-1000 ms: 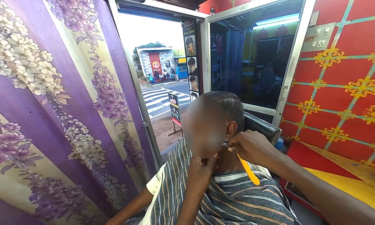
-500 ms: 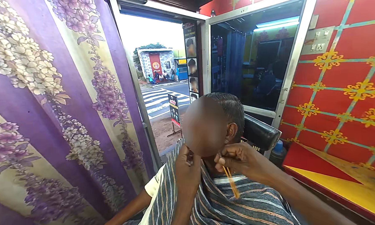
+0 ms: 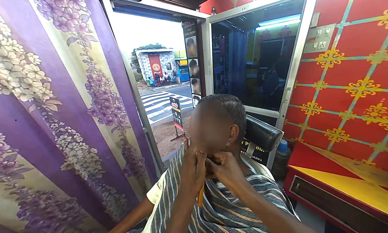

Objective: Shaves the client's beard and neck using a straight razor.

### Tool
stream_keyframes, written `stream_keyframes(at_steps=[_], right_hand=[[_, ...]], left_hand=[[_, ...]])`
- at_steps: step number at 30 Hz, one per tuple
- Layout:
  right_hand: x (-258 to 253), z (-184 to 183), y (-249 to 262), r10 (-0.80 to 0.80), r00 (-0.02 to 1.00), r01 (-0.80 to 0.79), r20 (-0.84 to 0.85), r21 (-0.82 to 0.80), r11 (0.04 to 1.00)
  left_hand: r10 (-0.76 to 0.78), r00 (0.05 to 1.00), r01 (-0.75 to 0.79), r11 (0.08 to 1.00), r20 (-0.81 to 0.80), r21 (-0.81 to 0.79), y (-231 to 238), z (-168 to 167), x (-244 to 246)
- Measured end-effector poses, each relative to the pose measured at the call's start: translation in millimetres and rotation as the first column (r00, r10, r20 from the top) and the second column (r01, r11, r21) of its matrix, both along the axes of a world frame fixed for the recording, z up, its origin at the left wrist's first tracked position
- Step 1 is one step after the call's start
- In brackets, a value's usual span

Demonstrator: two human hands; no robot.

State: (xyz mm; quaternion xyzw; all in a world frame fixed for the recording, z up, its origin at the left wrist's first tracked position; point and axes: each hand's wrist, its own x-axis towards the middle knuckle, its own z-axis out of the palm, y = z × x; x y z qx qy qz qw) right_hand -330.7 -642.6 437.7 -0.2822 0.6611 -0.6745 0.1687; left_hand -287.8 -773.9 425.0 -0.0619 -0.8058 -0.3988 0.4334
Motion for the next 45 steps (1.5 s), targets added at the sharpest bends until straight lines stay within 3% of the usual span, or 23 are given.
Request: stream_keyframes(at_steps=[10,12,16,18,19,21,23,25,30,33,45], right_hand=[[-3.5,-6.7,5.5,-0.094,0.996,0.094,0.007,-0.031,0.995],[-2.7,-7.4,9.0,-0.039,0.999,0.039,-0.03,-0.017,0.999],[4.4,-3.2,31.7,0.253,0.913,-0.213,-0.319,0.155,0.965],[7.4,-7.2,43.5,0.253,0.906,-0.192,-0.34,0.204,0.96],[5.8,-11.2,48.2,0.224,0.922,-0.16,-0.315,0.219,0.963],[-3.2,-18.3,55.6,0.158,0.95,-0.082,-0.271,0.272,0.959],[-12.5,-17.5,61.1,0.129,0.93,0.008,-0.344,0.37,0.929],[-17.9,-8.3,65.6,0.152,0.874,0.085,-0.461,0.454,0.887],[-31.3,8.8,72.3,0.325,0.788,0.165,-0.523,0.687,0.707],[-37.5,13.6,72.3,0.401,0.756,0.188,-0.517,0.759,0.624],[-50.8,50.0,81.5,0.392,0.69,0.347,-0.609,0.753,0.558]], left_hand=[[0.022,1.0,-0.022,0.999,-0.02,-0.025,1.0,2.2,-1.0],[0.002,1.0,-0.002,1.0,-0.02,-0.006,0.5,1.8,-1.1],[-0.008,0.985,0.025,0.995,-0.171,0.101,4.3,-3.7,9.5],[0.051,0.966,-0.01,0.987,-0.253,0.16,8.6,-10.3,15.9],[0.069,0.967,-0.029,0.986,-0.243,0.165,10.4,-12.9,18.8],[0.071,0.994,-0.058,0.986,-0.078,0.157,13.3,-15.6,25.0],[0.03,0.986,-0.054,0.988,0.161,0.145,16.6,-15.1,27.4],[-0.017,0.966,-0.025,0.987,0.26,0.157,21.2,-17.3,24.4],[-0.118,0.937,0.01,0.95,0.33,0.311,38.6,-22.1,23.9],[-0.086,0.941,-0.039,0.934,0.328,0.356,46.4,-24.8,22.3],[-0.116,0.945,-0.025,0.907,0.306,0.419,43.4,-25.8,18.8]])
